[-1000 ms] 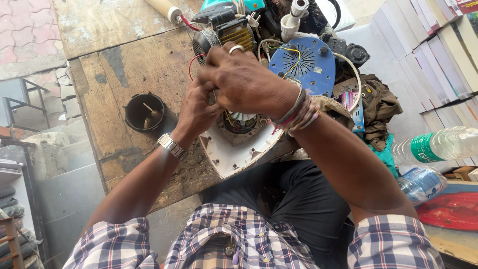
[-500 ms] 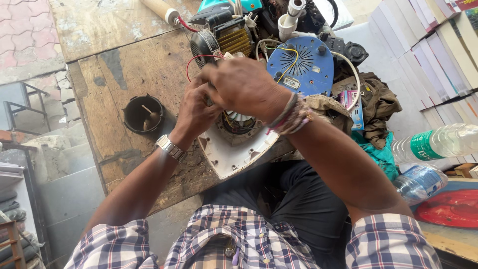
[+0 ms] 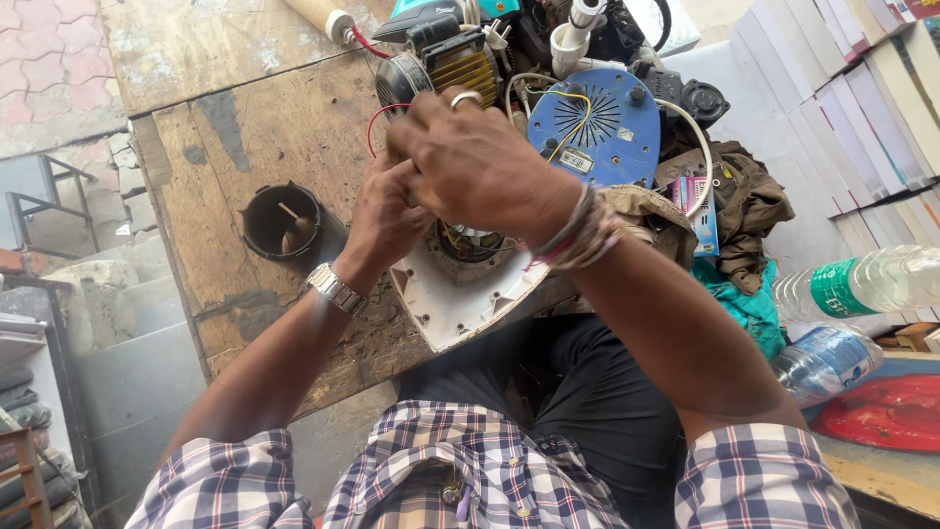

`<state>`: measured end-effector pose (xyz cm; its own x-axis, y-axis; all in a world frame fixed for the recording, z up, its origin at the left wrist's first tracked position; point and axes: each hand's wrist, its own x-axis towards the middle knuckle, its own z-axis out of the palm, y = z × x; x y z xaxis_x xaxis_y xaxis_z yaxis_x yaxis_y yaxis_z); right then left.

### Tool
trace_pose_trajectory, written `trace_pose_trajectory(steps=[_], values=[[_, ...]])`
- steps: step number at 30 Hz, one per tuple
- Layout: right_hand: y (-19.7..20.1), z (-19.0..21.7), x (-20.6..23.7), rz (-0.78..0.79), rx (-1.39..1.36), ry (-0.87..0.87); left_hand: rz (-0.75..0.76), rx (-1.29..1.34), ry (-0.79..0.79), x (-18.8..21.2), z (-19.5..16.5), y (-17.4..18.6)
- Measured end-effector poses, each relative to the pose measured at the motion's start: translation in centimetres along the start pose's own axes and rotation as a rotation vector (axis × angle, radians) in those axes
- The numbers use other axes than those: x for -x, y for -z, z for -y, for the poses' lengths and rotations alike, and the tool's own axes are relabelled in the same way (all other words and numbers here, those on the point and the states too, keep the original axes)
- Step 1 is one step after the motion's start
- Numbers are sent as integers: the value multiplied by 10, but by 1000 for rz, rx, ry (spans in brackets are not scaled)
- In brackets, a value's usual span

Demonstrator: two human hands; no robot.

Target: The person disassembles a small white appliance housing, removes a cylindrical motor component, and manipulates internal wires and a fan assembly. They use a screwdriver to adjust parts inside the housing and reposition the motor and wiring throughout the clip.

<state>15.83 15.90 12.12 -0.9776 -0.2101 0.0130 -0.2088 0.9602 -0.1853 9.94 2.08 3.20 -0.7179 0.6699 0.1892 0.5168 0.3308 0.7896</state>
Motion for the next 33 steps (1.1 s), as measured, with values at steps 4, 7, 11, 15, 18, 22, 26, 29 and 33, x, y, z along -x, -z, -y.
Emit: trace_pose_trajectory(steps=[4,7,11,15,18,22,26,29,33], values=[[8,8,1,141,6,-226,8,39,2,0,3,-1],[15,11,5,-106,83,141,-20,30,-32,2,4,-2],[18,14,2,92,-54,-230,4,23,12,2,3,-3],[13,9,0,169,47,-41,5,14,-3,1,2,-2],[9,4,3,-320,221,323,32,-22,69,2,3,-1],[7,4,0,149,29,-224,-41,0,-123,1,4,-3],[6,1,3,-176,199,205,-3,-36,-49,1,5,-4],[2,-1,4,-171,175,120,16,-58,-33,0,5,-3],[-1,-4,1,191,45,-248,8,-22,-26,0,3,-3]])
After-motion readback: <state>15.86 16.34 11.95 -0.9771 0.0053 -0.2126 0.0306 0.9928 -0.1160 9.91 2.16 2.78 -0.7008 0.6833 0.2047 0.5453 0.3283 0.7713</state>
